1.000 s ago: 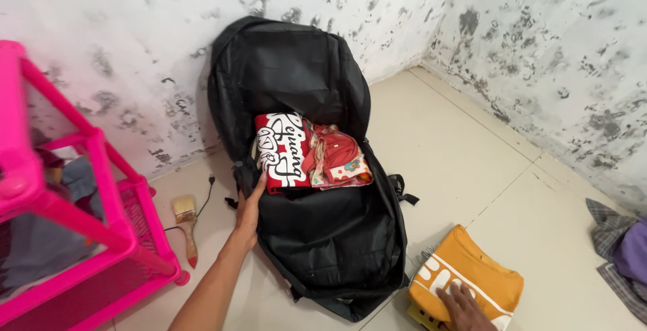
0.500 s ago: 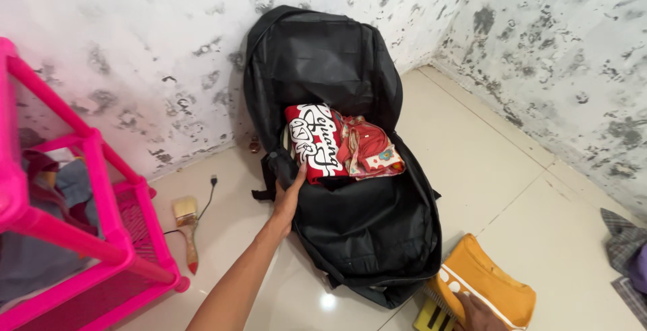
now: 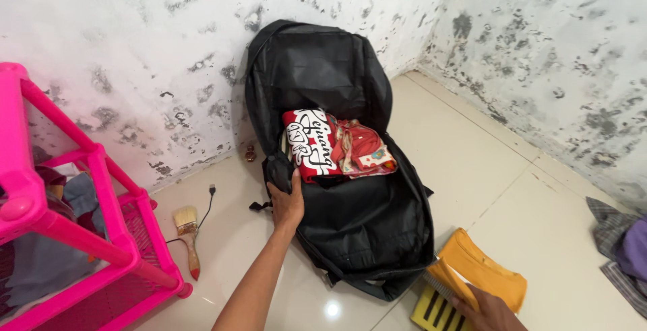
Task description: The person folds several shirts and places them into a black backpack. They fold a red and white patterned shirt, a yellow and white striped shirt, a yellow shirt with a flag design, a white shirt with yellow stripes, and a red shirt, then place each into the backpack and zip it closed.
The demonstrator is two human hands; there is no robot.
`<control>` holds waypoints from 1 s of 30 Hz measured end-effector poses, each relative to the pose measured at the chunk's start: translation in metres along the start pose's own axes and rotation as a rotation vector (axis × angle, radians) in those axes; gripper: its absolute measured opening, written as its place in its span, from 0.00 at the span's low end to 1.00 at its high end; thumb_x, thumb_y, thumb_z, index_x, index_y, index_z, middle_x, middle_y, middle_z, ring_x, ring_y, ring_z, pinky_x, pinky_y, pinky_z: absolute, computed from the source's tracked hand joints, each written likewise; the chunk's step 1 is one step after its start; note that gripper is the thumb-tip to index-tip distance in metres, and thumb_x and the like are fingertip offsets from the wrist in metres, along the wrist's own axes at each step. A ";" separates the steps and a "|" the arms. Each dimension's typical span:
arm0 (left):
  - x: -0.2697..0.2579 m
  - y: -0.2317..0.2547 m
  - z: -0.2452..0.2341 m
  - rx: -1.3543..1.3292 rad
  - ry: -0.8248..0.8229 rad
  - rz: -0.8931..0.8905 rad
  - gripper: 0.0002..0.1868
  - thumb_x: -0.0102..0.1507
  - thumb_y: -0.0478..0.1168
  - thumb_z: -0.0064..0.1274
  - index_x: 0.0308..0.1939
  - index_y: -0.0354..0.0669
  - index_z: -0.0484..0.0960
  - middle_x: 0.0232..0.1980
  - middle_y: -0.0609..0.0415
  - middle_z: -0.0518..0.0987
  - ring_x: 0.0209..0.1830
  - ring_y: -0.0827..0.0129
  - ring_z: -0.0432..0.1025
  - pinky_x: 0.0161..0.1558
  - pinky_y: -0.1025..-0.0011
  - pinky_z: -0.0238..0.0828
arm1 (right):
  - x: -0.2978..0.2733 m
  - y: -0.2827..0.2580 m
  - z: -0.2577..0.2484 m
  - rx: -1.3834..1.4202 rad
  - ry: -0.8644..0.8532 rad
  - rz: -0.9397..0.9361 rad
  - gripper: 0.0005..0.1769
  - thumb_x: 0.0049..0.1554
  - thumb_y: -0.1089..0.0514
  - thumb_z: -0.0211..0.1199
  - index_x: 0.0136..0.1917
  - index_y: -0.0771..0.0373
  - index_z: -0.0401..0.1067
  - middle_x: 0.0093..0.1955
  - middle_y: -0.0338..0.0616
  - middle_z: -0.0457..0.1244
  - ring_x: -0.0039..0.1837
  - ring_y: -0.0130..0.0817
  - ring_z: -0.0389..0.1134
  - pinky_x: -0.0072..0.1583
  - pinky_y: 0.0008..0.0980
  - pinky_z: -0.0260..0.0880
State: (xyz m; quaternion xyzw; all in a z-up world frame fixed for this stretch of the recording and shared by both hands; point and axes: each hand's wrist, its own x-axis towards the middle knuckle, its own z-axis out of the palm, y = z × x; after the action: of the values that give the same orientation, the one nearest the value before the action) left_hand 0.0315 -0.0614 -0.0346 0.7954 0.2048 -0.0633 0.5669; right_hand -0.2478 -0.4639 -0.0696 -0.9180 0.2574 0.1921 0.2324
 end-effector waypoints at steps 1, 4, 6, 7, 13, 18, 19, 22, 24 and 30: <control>-0.002 -0.004 0.003 0.034 0.007 0.005 0.63 0.60 0.80 0.35 0.81 0.36 0.36 0.82 0.36 0.48 0.81 0.45 0.47 0.75 0.56 0.46 | -0.009 -0.005 -0.007 0.044 -0.036 0.066 0.30 0.61 0.41 0.59 0.70 0.57 0.69 0.63 0.52 0.68 0.69 0.41 0.68 0.72 0.39 0.66; -0.012 -0.020 0.009 0.110 0.045 0.089 0.57 0.64 0.76 0.33 0.80 0.35 0.40 0.82 0.34 0.47 0.81 0.43 0.48 0.76 0.56 0.46 | -0.028 -0.013 -0.015 0.214 0.039 0.132 0.30 0.62 0.41 0.57 0.70 0.62 0.70 0.62 0.57 0.70 0.68 0.44 0.69 0.71 0.42 0.65; -0.025 -0.029 0.009 0.157 0.054 0.146 0.54 0.65 0.73 0.34 0.80 0.35 0.42 0.82 0.35 0.48 0.81 0.44 0.48 0.76 0.56 0.47 | -0.036 -0.015 -0.019 0.254 0.239 -0.040 0.32 0.61 0.41 0.58 0.69 0.65 0.69 0.62 0.60 0.69 0.68 0.47 0.68 0.70 0.43 0.64; -0.028 -0.027 0.008 0.182 0.061 0.178 0.53 0.66 0.72 0.34 0.80 0.35 0.43 0.82 0.35 0.48 0.81 0.45 0.48 0.76 0.56 0.48 | -0.038 -0.014 -0.023 0.230 0.381 -0.197 0.33 0.59 0.41 0.59 0.68 0.66 0.69 0.62 0.62 0.68 0.68 0.49 0.67 0.69 0.44 0.64; -0.092 -0.028 -0.018 0.293 0.036 0.087 0.46 0.66 0.62 0.44 0.79 0.40 0.50 0.82 0.42 0.50 0.80 0.50 0.50 0.73 0.50 0.51 | -0.057 -0.018 -0.029 0.300 0.288 0.029 0.27 0.65 0.41 0.52 0.66 0.62 0.73 0.44 0.57 0.69 0.42 0.48 0.71 0.50 0.49 0.76; -0.138 0.001 -0.048 0.214 -0.002 0.162 0.35 0.65 0.57 0.50 0.71 0.43 0.67 0.75 0.44 0.66 0.74 0.51 0.62 0.71 0.56 0.58 | -0.072 -0.020 -0.065 0.406 0.413 0.021 0.28 0.66 0.41 0.48 0.70 0.58 0.69 0.36 0.55 0.67 0.31 0.44 0.64 0.35 0.52 0.72; -0.145 0.006 -0.054 0.209 -0.014 0.185 0.32 0.64 0.56 0.51 0.69 0.44 0.72 0.72 0.44 0.70 0.72 0.51 0.65 0.70 0.59 0.61 | -0.074 -0.018 -0.074 0.423 0.447 0.019 0.28 0.66 0.41 0.49 0.69 0.60 0.70 0.37 0.55 0.67 0.32 0.44 0.65 0.35 0.51 0.73; -0.165 0.016 -0.071 0.102 -0.169 0.229 0.25 0.64 0.53 0.53 0.60 0.44 0.81 0.57 0.48 0.84 0.62 0.56 0.77 0.62 0.64 0.71 | -0.074 -0.012 -0.089 0.421 0.513 0.003 0.28 0.66 0.40 0.50 0.68 0.61 0.71 0.39 0.54 0.68 0.33 0.42 0.68 0.36 0.47 0.74; -0.174 0.015 -0.084 0.093 -0.243 0.265 0.22 0.65 0.51 0.53 0.57 0.43 0.84 0.53 0.51 0.85 0.57 0.61 0.79 0.58 0.67 0.72 | -0.073 -0.011 -0.093 0.408 0.551 -0.031 0.28 0.65 0.39 0.51 0.68 0.60 0.72 0.40 0.53 0.69 0.35 0.42 0.70 0.39 0.46 0.74; -0.180 0.006 -0.110 -0.042 -0.396 0.162 0.19 0.66 0.47 0.52 0.56 0.42 0.85 0.49 0.54 0.87 0.45 0.69 0.80 0.50 0.71 0.76 | -0.081 -0.021 -0.108 0.414 0.553 0.035 0.27 0.68 0.40 0.51 0.72 0.56 0.72 0.44 0.60 0.71 0.39 0.57 0.73 0.42 0.55 0.75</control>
State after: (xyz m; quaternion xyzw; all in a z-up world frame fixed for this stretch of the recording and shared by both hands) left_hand -0.1437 -0.0067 0.0687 0.7691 0.0260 -0.1684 0.6160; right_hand -0.2751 -0.4740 0.0640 -0.8641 0.3597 -0.1163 0.3322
